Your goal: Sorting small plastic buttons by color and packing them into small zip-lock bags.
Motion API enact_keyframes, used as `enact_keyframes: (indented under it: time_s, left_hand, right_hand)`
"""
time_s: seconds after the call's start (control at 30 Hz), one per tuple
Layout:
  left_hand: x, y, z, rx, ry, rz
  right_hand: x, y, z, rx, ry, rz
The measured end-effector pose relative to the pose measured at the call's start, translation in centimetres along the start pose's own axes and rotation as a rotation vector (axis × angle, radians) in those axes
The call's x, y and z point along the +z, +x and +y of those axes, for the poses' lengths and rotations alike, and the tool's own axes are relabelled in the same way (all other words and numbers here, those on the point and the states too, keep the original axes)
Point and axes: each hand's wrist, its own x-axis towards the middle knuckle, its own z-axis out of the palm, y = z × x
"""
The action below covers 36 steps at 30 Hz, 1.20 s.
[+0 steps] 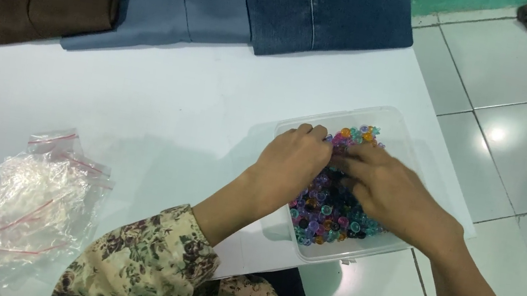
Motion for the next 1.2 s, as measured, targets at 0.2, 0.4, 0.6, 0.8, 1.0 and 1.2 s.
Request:
enact_keyframes:
  time_s: [0.2, 0.4, 0.6, 0.8, 1.0, 1.2]
  left_hand:
    - [-1.8, -0.6, -0.1, 0.001, -0.047, -0.027]
    - [-0.8, -1.1, -0.3, -0.017, -0.044, -0.119]
    - [-1.3, -2.1, 1.2, 0.014, 0.147, -0.256]
    - [-1.6, -1.7, 1.6, -0.028, 0.157, -0.362]
    - [-0.7, -1.7, 1.5, -0.040, 0.162, -0.339]
    - [-0.9, -2.1, 1.6, -0.049, 0.146, -0.295]
  right_hand:
    - [1.4, -0.9, 2.1, 0.045, -0.049, -0.110]
    - [0.5, -2.0, 2.0, 0.070, -0.047, -0.081]
    - [1.0, -1.5, 1.4, 0.013, -0.069, 0.012]
    - [4.7, 0.5, 3.2, -0.031, -0.228, 0.012]
    - [5.8, 0.7, 3.7, -0.051, -0.281, 0.012]
    - [5.9, 0.9, 3.6, -0.016, -0.206, 0.029]
